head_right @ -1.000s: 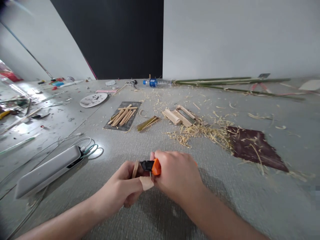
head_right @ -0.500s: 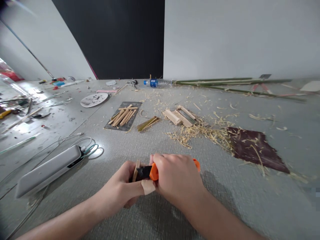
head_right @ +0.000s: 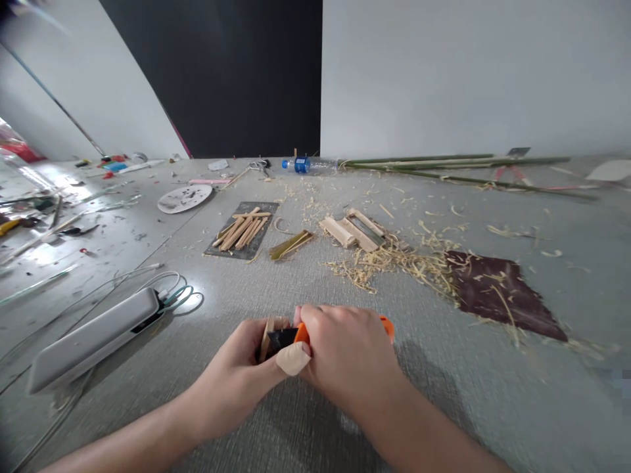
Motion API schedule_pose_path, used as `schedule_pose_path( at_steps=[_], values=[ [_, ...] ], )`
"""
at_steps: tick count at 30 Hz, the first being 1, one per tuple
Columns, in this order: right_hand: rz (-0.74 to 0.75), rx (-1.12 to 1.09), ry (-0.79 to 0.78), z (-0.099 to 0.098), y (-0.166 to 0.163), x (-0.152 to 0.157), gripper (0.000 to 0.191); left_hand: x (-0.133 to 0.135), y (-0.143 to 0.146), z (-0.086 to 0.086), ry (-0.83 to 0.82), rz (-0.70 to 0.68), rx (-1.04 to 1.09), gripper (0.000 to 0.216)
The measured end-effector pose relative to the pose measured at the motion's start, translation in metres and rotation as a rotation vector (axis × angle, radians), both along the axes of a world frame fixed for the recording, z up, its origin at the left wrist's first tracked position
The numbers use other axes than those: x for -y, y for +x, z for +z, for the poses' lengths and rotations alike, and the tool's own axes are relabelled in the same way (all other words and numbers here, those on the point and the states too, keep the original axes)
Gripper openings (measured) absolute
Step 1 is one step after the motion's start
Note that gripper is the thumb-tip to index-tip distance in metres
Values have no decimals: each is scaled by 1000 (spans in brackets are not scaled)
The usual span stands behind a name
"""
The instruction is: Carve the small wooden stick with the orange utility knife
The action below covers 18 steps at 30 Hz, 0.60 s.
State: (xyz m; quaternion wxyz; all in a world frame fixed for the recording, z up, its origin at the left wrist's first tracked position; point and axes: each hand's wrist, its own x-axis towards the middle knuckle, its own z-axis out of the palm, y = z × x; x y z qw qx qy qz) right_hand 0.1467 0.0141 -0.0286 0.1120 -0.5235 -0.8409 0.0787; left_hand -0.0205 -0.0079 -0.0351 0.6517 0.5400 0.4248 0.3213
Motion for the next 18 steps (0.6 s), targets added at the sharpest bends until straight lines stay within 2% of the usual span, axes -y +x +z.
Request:
schedule_pose_path(
  at_steps=[4, 18],
  values=[
    [-8, -4, 3, -1, 1, -1, 24, 0, -1, 0, -32, -1, 11, 42],
    [-14, -27, 12, -3, 0, -1, 26, 1, -1, -6, 32, -16, 38, 38]
  ],
)
